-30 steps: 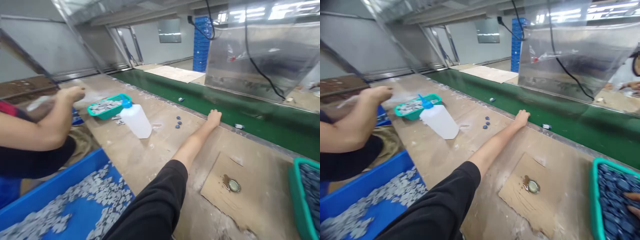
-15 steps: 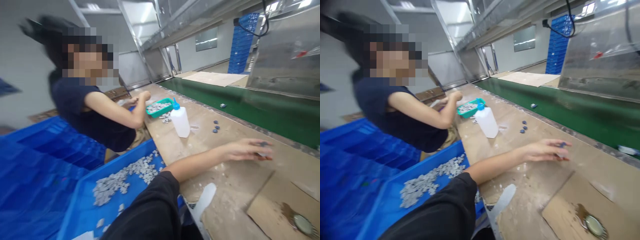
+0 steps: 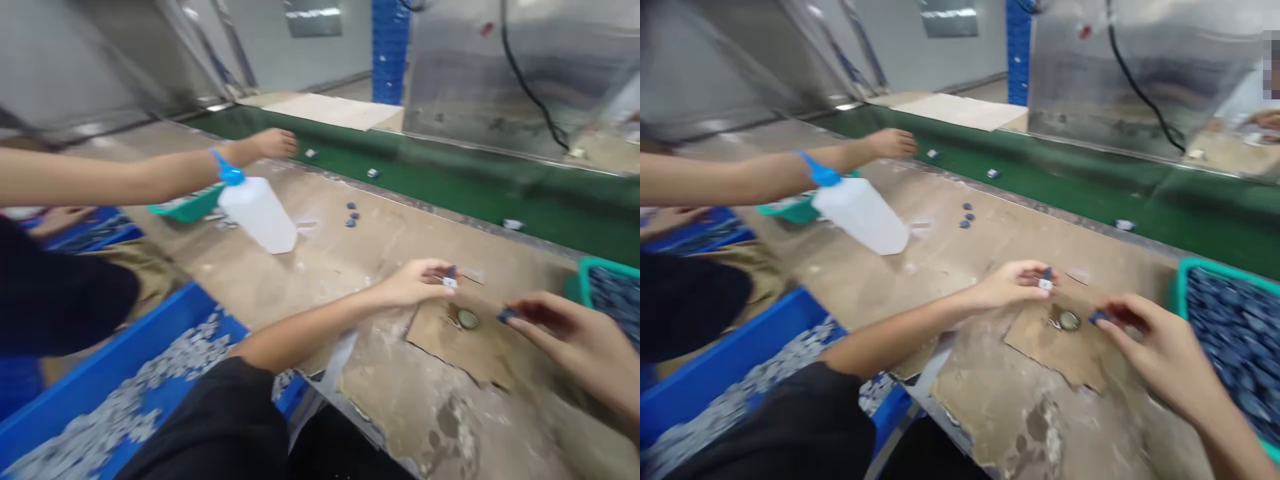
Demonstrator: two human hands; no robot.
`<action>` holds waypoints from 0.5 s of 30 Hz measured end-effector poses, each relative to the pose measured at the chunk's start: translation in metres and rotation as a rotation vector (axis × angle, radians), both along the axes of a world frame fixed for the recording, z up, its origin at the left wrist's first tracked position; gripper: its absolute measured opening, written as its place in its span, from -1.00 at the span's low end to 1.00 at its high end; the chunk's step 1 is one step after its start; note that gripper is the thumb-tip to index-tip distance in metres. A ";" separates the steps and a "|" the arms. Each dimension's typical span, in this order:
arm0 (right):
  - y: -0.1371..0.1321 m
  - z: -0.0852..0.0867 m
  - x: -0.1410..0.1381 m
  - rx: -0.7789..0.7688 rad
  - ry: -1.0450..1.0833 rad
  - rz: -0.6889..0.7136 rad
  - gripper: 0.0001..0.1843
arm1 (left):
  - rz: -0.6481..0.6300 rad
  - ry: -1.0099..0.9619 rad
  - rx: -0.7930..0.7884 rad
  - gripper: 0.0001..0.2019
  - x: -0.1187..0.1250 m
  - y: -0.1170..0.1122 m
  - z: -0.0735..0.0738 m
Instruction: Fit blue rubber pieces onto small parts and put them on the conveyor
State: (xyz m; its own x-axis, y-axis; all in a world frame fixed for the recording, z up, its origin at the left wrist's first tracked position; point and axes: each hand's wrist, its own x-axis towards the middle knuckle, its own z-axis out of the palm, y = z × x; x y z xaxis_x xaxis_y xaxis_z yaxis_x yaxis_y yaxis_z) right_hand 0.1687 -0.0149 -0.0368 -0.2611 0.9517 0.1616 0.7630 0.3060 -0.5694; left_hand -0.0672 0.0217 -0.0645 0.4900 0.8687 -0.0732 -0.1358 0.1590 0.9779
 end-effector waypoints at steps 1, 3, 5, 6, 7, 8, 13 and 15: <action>-0.002 0.002 -0.006 -0.043 0.026 0.032 -0.73 | 0.019 0.038 0.015 -0.64 0.000 0.001 0.000; -0.003 0.002 -0.020 -0.066 0.032 0.069 -0.84 | 0.044 0.122 0.075 -0.67 0.002 0.001 0.000; -0.004 -0.001 -0.034 -0.012 -0.061 0.084 -0.92 | 0.069 0.205 0.185 -0.68 0.004 -0.002 0.001; -0.004 -0.003 -0.041 0.035 -0.141 0.095 -0.93 | 0.084 0.259 0.259 -0.68 0.005 -0.004 0.003; -0.005 -0.005 -0.047 0.088 -0.229 0.115 -0.91 | 0.097 0.319 0.345 -0.68 0.005 -0.006 0.005; -0.006 -0.007 -0.052 0.134 -0.317 0.142 -0.87 | 0.108 0.383 0.434 -0.69 0.005 -0.009 0.007; -0.004 -0.009 -0.065 0.138 -0.514 0.260 -0.76 | 0.133 0.585 0.729 -0.76 -0.001 -0.012 0.012; -0.002 -0.007 -0.062 0.086 -0.482 0.239 -0.74 | 0.156 0.596 0.772 -0.78 -0.003 -0.010 0.011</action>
State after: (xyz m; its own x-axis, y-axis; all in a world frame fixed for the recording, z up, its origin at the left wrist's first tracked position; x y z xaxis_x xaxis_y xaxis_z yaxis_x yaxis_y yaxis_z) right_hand 0.1064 -0.0167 -0.0440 -0.5325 0.8452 0.0449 0.8347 0.5332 -0.1377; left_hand -0.0699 0.0114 -0.0540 0.4329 0.8334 0.3435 0.4474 -0.5295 0.7208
